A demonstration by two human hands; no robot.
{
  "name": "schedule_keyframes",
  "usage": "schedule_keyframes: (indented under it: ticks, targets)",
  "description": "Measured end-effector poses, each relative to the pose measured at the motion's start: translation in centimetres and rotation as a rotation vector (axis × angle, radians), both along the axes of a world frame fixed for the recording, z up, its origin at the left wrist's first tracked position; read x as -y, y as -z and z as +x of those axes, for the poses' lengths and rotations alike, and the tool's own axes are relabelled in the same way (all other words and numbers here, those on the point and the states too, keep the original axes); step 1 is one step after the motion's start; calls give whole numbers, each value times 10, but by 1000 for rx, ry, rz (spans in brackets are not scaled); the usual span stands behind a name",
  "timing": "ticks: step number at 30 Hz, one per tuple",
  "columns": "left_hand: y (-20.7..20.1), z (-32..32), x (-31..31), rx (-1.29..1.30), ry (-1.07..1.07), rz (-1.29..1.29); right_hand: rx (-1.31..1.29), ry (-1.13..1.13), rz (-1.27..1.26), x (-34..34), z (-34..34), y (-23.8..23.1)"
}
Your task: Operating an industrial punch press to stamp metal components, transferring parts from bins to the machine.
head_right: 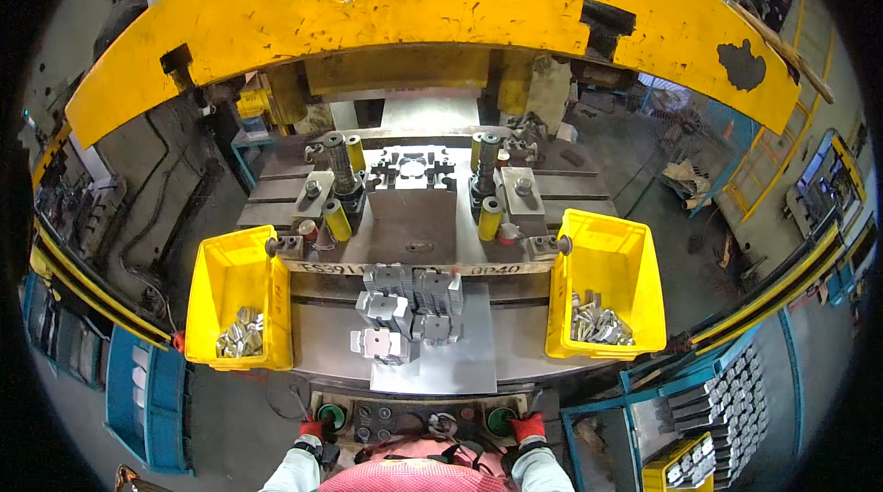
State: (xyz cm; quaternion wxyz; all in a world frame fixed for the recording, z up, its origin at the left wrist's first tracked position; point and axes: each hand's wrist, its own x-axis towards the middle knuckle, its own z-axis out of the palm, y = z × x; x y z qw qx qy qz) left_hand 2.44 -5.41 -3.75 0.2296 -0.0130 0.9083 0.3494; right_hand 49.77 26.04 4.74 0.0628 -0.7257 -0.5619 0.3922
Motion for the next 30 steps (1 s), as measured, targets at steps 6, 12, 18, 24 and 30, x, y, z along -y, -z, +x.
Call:
schedule_keyframes:
  ticks: [6,12,18,24,30]
  targets:
    - [-46,42,-64,141,1,-65,66,73,-64,1,19,-23]
    - [-24,28,-42,-125,-36,-56,21,56,-31,2,17,9]
    - [-103,57,-88,273,-133,233,63,138,17,4,24,-8]
    - [-41,18,-54,111,-4,-84,-2,101,11,0,19,9]
    - [-48,38,-51,191,5,284,17,123,-106,-4,12,-20]
